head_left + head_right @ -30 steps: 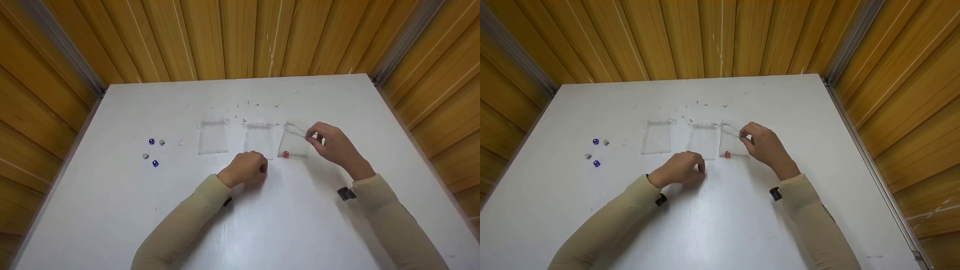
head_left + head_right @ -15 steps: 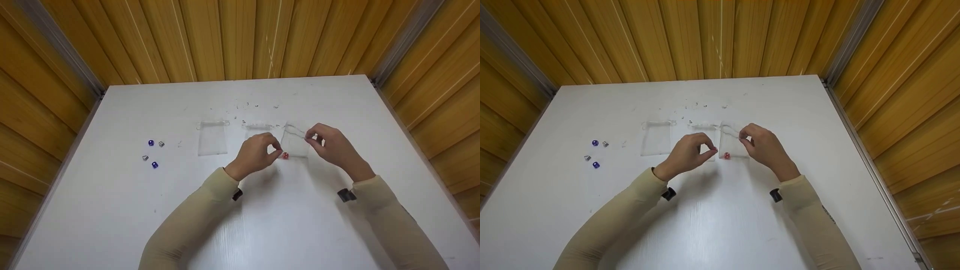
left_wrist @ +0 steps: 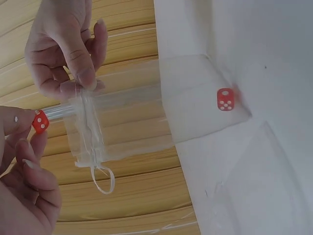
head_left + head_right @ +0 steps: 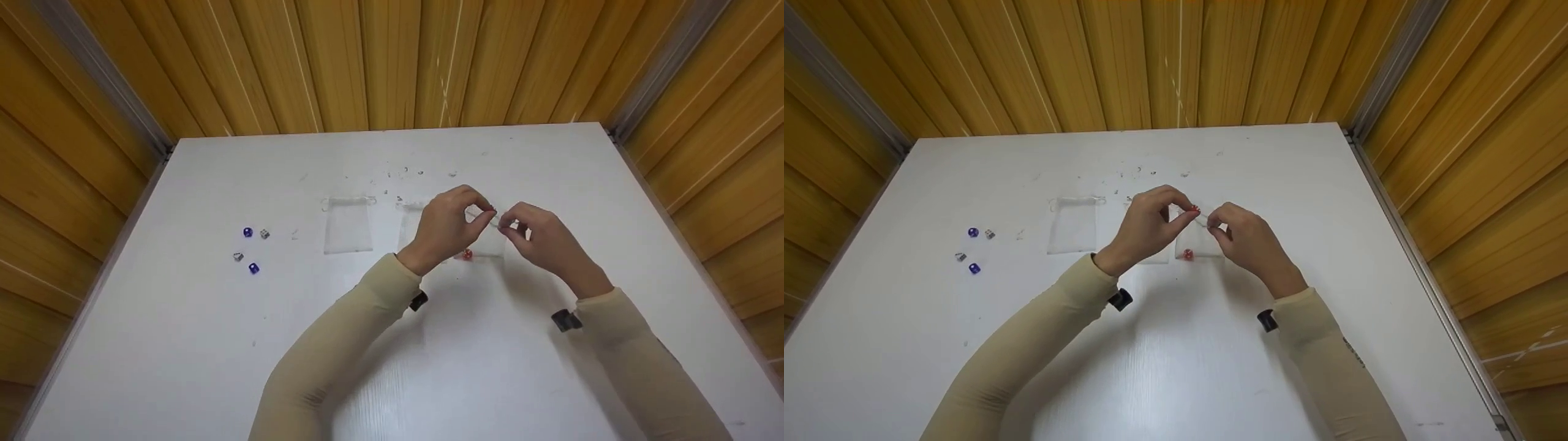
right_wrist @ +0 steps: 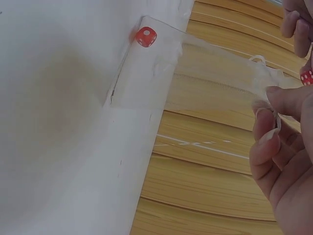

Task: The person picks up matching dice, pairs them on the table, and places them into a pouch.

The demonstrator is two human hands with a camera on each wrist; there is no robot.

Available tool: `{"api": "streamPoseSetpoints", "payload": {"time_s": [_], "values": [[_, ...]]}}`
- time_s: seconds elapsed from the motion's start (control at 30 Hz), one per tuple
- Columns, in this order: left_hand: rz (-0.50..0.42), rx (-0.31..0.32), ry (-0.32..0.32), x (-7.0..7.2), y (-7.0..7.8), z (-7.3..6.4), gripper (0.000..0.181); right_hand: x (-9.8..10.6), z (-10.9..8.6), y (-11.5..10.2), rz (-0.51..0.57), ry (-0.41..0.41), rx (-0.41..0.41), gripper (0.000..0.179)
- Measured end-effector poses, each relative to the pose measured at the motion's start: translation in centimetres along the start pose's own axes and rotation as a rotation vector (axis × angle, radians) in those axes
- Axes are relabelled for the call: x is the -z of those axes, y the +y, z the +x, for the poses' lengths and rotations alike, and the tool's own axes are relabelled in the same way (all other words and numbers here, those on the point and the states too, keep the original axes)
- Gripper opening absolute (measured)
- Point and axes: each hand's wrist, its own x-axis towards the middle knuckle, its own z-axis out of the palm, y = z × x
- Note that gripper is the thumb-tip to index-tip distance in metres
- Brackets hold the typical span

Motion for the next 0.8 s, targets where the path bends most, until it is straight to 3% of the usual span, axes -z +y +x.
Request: {"api": "streamPoseSetpoints", "payload": {"time_s": [0.37, 0.8], "values": [[0.091, 0.126, -0.097, -1.0, 0.1, 1.1, 0.01, 0.1, -0.1, -0.1, -0.017, 0.013, 0.005, 0.022], [0.078, 0.133, -0.168, -1.3, 0.4, 1.0, 0.01, 0.1, -0.1, -0.1, 0.005, 0.019, -0.002, 0.021]]}}
